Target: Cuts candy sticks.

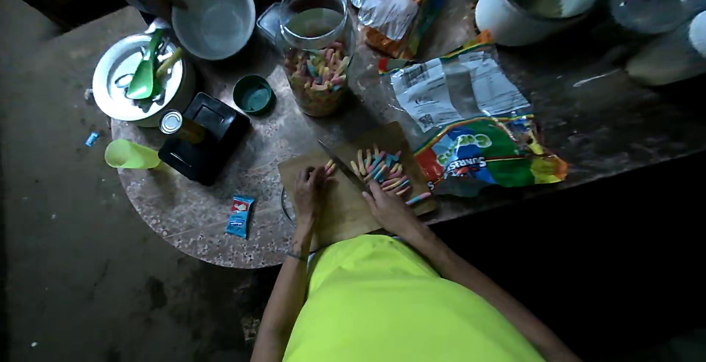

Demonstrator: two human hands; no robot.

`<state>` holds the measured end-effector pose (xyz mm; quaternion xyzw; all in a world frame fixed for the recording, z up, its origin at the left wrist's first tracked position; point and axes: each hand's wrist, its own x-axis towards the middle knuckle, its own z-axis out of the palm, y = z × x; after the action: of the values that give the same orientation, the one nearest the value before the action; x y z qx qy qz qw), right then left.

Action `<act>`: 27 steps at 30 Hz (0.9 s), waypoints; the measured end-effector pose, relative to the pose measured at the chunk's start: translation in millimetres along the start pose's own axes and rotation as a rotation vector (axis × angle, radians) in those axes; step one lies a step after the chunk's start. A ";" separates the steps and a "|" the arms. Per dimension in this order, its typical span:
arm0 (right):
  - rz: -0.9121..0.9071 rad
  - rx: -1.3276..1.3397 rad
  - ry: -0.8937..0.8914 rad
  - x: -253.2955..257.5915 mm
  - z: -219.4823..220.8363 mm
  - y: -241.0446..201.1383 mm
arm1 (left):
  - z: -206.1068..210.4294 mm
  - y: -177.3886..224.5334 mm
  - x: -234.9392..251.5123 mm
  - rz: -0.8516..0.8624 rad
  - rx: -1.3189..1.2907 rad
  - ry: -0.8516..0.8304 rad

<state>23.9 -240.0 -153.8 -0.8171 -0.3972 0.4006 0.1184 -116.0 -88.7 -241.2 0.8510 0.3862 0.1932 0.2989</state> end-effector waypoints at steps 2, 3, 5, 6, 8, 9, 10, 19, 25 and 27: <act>0.005 -0.044 -0.012 1.4 3.0 -4.2 | -10.8 1.2 -0.9 -0.054 -0.025 -0.062; 0.006 -0.065 -0.013 1.7 4.4 -6.3 | -15.7 0.1 -1.7 -0.067 -0.037 -0.076; 0.016 -0.089 -0.022 1.3 6.6 -11.5 | -23.1 -5.1 -4.9 -0.069 -0.047 -0.097; 0.019 -0.095 -0.029 1.3 7.6 -14.0 | -25.7 -8.1 -6.2 -0.064 -0.057 -0.098; 0.003 -0.103 -0.036 3.3 12.2 -15.8 | -31.3 -14.0 -6.8 -0.074 -0.099 -0.082; -0.014 -0.111 -0.029 4.8 15.4 -15.2 | -33.5 -17.3 -5.1 -0.081 -0.132 -0.044; -0.026 -0.120 -0.024 6.8 18.3 -14.6 | -35.1 -21.0 -1.0 -0.097 -0.156 0.003; 0.016 -0.173 -0.036 6.1 17.6 -25.7 | -81.1 28.0 64.8 -0.168 -0.118 -0.121; 0.008 -0.166 0.020 10.3 27.0 -25.4 | -32.8 40.6 130.4 -0.219 0.070 -0.248; 0.014 -0.202 0.028 11.9 30.1 -26.7 | -19.1 43.8 134.5 -0.330 0.191 -0.336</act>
<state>-9.1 -217.4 -166.5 -0.8331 -0.4284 0.3479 0.0381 -18.6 -0.8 -184.9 0.8210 0.4812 -0.0399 0.3046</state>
